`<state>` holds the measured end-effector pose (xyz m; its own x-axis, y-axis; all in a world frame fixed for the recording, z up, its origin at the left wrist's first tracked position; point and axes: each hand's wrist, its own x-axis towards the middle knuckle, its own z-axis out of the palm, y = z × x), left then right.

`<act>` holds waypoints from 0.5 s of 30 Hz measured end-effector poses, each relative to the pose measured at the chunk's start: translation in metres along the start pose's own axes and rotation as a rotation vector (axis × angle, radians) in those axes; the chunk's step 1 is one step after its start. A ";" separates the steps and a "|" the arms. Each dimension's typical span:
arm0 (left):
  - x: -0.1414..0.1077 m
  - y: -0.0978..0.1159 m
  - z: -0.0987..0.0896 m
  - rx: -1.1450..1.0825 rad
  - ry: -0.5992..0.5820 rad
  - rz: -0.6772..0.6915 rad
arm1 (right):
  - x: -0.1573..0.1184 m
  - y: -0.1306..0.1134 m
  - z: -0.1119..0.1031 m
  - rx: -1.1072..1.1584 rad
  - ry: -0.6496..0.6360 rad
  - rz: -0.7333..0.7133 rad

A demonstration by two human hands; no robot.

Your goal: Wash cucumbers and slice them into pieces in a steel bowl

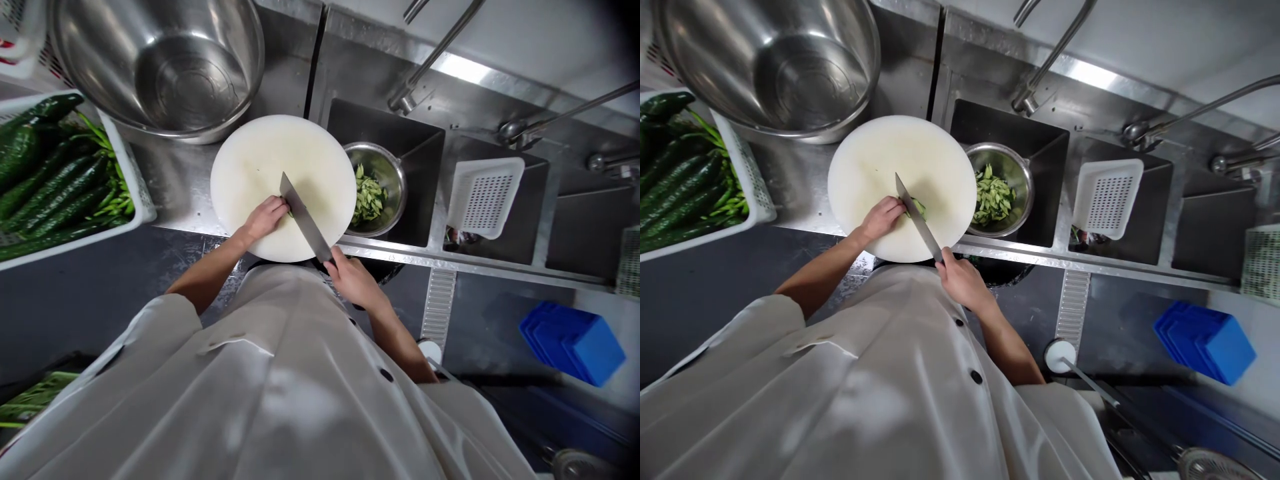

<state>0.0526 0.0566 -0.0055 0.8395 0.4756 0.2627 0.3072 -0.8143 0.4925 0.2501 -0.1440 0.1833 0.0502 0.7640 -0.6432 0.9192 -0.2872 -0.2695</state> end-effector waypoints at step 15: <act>0.001 0.002 0.000 0.005 0.025 -0.013 | -0.005 0.009 0.003 0.065 0.079 -0.022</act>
<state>0.0538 0.0551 -0.0040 0.8243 0.4938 0.2768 0.3199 -0.8097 0.4920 0.2568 -0.1522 0.1817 0.0632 0.8130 -0.5788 0.8930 -0.3050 -0.3309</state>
